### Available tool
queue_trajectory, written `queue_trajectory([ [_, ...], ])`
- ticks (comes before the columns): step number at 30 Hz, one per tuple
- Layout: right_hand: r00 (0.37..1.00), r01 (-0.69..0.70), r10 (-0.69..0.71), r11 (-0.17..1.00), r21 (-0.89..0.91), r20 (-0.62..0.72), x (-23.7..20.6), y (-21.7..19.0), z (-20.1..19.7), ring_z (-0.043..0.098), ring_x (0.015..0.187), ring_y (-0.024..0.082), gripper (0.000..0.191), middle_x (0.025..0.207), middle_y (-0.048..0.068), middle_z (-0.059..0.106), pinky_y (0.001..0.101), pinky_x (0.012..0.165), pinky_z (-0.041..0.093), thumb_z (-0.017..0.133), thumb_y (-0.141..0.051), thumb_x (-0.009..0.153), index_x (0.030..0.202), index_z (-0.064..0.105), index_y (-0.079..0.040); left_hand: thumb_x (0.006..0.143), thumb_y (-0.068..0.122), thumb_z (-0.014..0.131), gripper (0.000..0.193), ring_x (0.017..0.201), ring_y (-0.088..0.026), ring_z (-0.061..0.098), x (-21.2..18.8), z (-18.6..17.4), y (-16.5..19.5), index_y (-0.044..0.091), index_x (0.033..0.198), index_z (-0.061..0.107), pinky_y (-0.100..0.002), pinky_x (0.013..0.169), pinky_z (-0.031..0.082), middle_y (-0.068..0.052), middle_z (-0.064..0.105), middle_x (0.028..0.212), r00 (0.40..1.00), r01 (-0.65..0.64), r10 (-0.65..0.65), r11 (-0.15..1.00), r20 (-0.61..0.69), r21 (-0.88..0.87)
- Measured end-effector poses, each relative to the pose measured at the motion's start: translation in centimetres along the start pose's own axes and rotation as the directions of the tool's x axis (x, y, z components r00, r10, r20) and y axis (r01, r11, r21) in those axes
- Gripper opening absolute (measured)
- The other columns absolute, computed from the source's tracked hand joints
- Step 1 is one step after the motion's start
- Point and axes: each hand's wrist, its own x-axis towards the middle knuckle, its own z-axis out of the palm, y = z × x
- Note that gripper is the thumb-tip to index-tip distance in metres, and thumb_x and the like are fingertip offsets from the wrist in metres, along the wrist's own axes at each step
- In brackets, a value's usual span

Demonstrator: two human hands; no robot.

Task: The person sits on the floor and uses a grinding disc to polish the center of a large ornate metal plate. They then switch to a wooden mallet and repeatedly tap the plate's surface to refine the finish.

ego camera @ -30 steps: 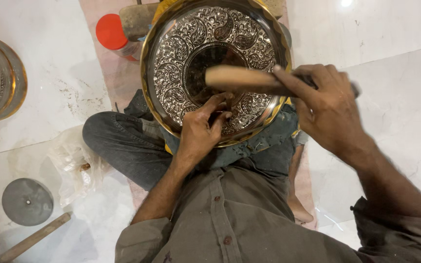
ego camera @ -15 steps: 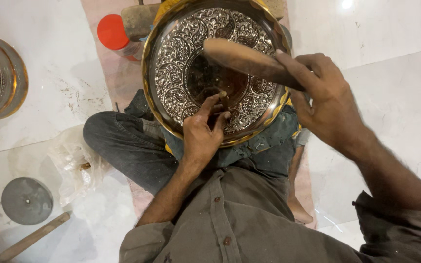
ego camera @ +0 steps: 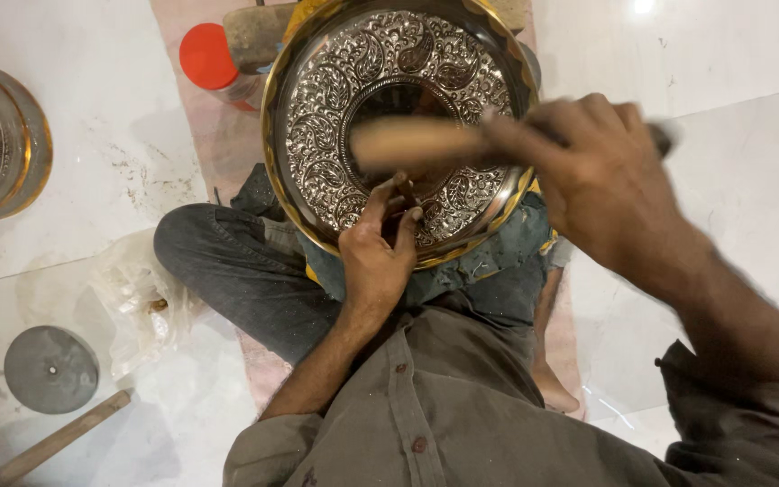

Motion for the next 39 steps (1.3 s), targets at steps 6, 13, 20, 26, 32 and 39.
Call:
queue_trajectory([
  [6, 0.997, 0.040, -0.036, 0.998, 0.057, -0.071, 0.8, -1.1, -1.1, 0.059, 0.102, 0.028, 0.056, 0.122, 0.014, 0.066, 0.0456, 0.087, 0.046, 0.062, 0.003, 0.097, 0.150, 0.062, -0.015, 0.100, 0.009, 0.069, 0.037, 0.097, -0.018, 0.080, -0.5, 0.4, 0.1, 0.001, 0.135, 0.058, -0.032, 0.081, 0.063, -0.015, 0.079, 0.108, 0.989, -0.115, 0.113, 0.993, -0.091, -0.021],
  [13, 0.993, 0.081, -0.089, 0.991, -0.103, -0.076, 0.2, -1.9, -1.1, 0.060, 0.105, 0.026, 0.054, 0.126, 0.012, 0.067, 0.0457, 0.093, 0.048, 0.068, -0.004, 0.101, 0.152, 0.063, -0.020, 0.097, 0.011, 0.070, 0.039, 0.094, -0.020, 0.080, -0.7, 0.5, 0.0, -0.001, 0.133, 0.060, -0.032, 0.078, 0.065, -0.016, 0.079, 0.104, 0.994, -0.045, 0.042, 0.998, -0.097, -0.033],
  [20, 0.979, -0.136, 0.136, 0.991, 0.008, -0.149, -3.2, -0.6, 1.6, 0.061, 0.106, 0.027, 0.059, 0.119, 0.012, 0.066, 0.0458, 0.094, 0.049, 0.072, -0.003, 0.091, 0.148, 0.065, -0.015, 0.101, 0.009, 0.071, 0.035, 0.095, -0.018, 0.077, 0.2, -0.7, -0.6, 0.001, 0.133, 0.061, -0.030, 0.082, 0.065, -0.013, 0.079, 0.108, 0.973, -0.126, 0.113, 0.991, -0.199, -0.052],
  [26, 0.770, -0.406, 0.626, 0.633, 0.659, -0.126, -3.9, 1.0, 7.8, 0.067, 0.100, 0.018, 0.040, 0.111, 0.011, 0.069, 0.0338, 0.089, 0.057, 0.076, -0.007, 0.096, 0.134, 0.064, 0.001, 0.102, 0.005, 0.070, 0.039, 0.104, -0.017, 0.076, 4.1, -4.5, -1.3, -0.003, 0.136, 0.056, -0.030, 0.090, 0.065, -0.012, 0.077, 0.115, 0.948, -0.248, 0.221, 0.964, -0.230, -0.098],
  [32, 0.762, -0.325, 0.640, 0.245, 0.914, 0.100, -2.9, 3.0, 11.7, 0.068, 0.092, 0.010, 0.037, 0.104, 0.007, 0.073, 0.0274, 0.084, 0.056, 0.080, -0.007, 0.088, 0.120, 0.067, 0.005, 0.101, 0.003, 0.071, 0.041, 0.100, -0.016, 0.075, 5.0, -4.6, -1.5, -0.006, 0.137, 0.055, -0.029, 0.088, 0.062, -0.012, 0.076, 0.113, 0.956, -0.240, 0.215, 0.964, -0.197, -0.111],
  [39, 0.830, -0.280, 0.552, 0.286, 0.917, 0.081, 0.4, 5.8, 10.7, 0.072, 0.104, 0.016, 0.045, 0.116, 0.012, 0.074, 0.0313, 0.097, 0.058, 0.078, 0.000, 0.085, 0.126, 0.063, 0.008, 0.102, 0.003, 0.070, 0.035, 0.103, -0.017, 0.074, 2.2, -2.3, -1.9, -0.005, 0.133, 0.058, -0.029, 0.093, 0.061, -0.014, 0.075, 0.113, 0.945, -0.213, 0.173, 0.969, -0.278, -0.123],
])
